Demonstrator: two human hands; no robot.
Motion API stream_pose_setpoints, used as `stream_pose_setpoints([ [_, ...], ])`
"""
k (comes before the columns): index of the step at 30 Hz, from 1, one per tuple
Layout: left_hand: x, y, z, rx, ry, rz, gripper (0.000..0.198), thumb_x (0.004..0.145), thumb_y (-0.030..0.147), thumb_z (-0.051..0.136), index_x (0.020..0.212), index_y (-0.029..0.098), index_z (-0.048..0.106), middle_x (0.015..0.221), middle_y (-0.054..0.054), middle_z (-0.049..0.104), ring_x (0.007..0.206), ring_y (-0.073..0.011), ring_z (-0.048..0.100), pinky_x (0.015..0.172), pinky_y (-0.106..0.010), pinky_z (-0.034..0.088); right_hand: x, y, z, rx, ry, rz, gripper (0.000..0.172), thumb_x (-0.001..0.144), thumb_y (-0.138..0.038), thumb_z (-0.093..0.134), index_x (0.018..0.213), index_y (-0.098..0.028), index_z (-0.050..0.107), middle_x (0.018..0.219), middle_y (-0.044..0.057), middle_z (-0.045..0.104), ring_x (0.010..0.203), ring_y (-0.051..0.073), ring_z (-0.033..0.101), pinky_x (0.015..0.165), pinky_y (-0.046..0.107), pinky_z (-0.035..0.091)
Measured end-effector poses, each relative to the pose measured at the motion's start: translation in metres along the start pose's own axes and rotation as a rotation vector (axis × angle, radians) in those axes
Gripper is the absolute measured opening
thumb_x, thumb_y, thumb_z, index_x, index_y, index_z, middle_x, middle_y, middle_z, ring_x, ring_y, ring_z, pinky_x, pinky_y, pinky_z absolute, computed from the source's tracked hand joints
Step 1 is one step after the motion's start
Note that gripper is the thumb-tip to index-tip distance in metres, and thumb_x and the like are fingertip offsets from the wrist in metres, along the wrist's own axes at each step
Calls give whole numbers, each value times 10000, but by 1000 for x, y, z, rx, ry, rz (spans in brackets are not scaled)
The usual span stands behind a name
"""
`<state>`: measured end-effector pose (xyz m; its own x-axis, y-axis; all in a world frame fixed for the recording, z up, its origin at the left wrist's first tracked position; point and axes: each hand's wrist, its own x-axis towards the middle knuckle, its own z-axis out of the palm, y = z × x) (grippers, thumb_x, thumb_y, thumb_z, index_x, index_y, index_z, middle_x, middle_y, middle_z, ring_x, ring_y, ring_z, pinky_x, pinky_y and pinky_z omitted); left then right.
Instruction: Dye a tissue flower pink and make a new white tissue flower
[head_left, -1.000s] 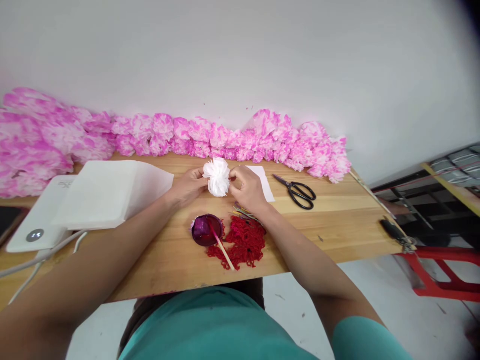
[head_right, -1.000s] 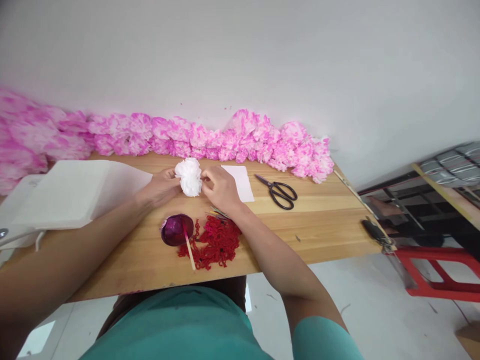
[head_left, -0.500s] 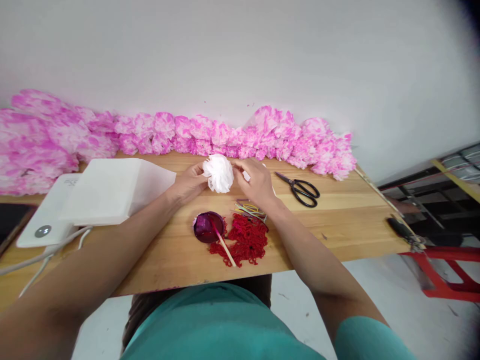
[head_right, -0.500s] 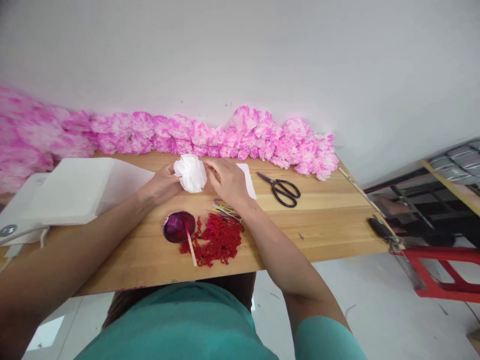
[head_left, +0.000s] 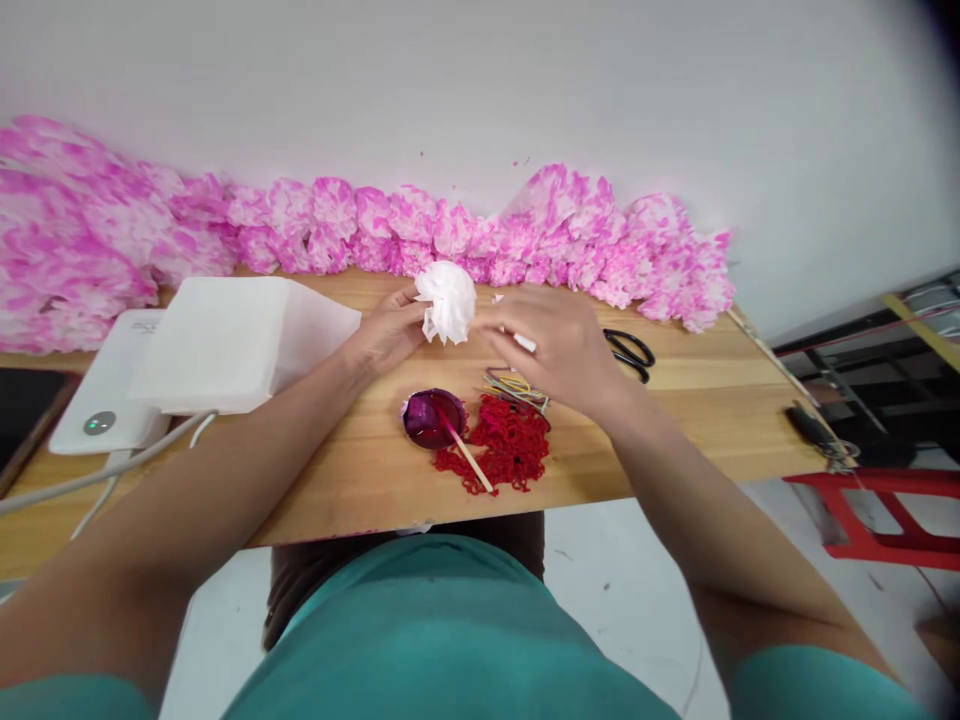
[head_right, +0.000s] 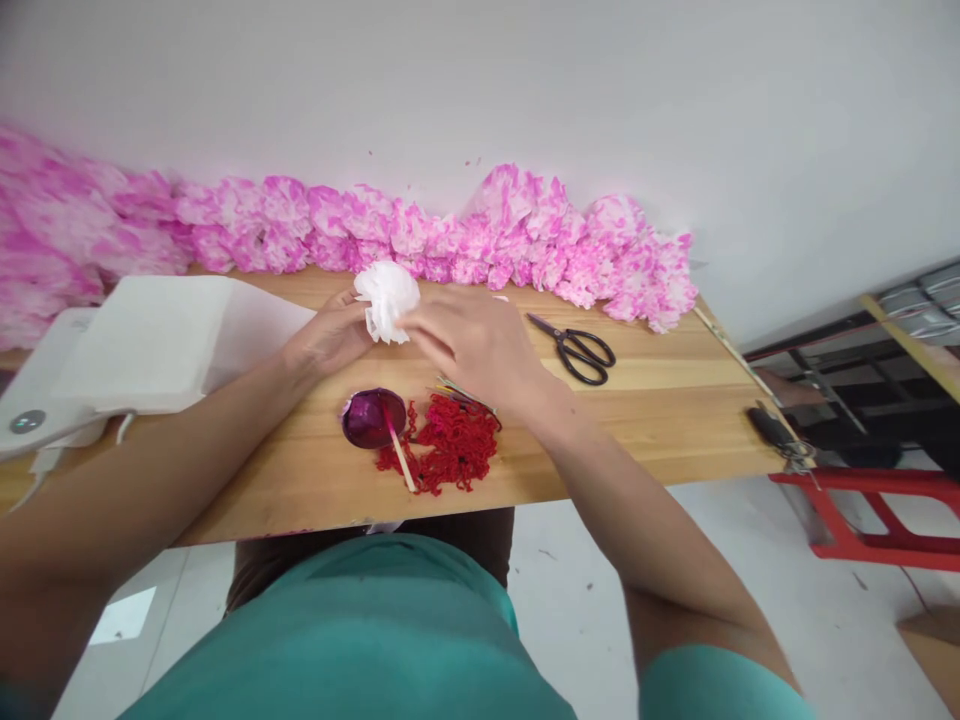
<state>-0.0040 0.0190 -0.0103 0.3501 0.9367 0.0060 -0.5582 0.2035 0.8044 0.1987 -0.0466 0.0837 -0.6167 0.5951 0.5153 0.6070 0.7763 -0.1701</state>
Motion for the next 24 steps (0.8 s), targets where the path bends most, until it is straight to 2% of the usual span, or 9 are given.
stream_pose_setpoints([
  [3,0,-1,0,0,4,-5,276,612,141,830,871,134,737,786,-21,726,681,-126,633,694,-255,496,-20,-16,-11,-14,-231,-98,250,1024,-258,475,976,-207,716,882,41,744,800,169,647,693,298,460],
  [6,0,0,1,-1,-1,-21,297,600,138,825,885,133,742,789,-20,729,681,-123,626,681,-248,493,-45,-27,-11,7,-325,-86,236,1024,-263,494,1154,-219,686,968,54,761,862,169,677,723,287,492],
  [9,-1,1,3,11,-7,-16,269,590,133,823,845,132,736,759,-10,716,665,-115,615,674,-241,487,-61,-36,2,97,-373,-70,288,999,-280,562,1272,-222,634,938,43,753,795,145,665,677,269,489],
  [11,-1,2,4,28,-8,-13,246,594,132,816,824,132,729,750,-7,709,661,-115,613,667,-240,483,-63,-41,13,164,-308,-127,242,983,-265,590,1205,-200,661,863,28,744,749,139,644,634,265,473],
  [13,-2,3,5,37,-8,-15,253,596,134,816,834,131,730,752,-8,709,663,-115,611,668,-242,480,-60,-44,20,225,-186,-194,143,976,-220,592,1073,-176,687,803,19,736,722,134,630,629,263,474],
  [16,-3,3,5,40,-8,-29,270,604,143,821,859,132,735,761,-12,710,676,-119,612,686,-248,484,-50,-45,24,259,-37,-173,81,967,-198,603,962,-172,680,766,17,723,691,121,622,626,256,473],
  [20,-3,3,4,40,-7,-40,260,611,158,818,853,140,726,779,-13,711,675,-120,611,686,-250,476,-40,-40,23,243,20,-109,58,957,-190,614,949,-193,671,779,10,738,659,116,627,647,270,490],
  [24,-3,2,3,32,-14,-59,293,584,159,823,858,149,721,771,-7,704,693,-126,619,697,-253,479,-39,-36,24,271,47,-69,108,956,-163,579,929,-186,681,774,26,751,650,131,621,620,282,490],
])
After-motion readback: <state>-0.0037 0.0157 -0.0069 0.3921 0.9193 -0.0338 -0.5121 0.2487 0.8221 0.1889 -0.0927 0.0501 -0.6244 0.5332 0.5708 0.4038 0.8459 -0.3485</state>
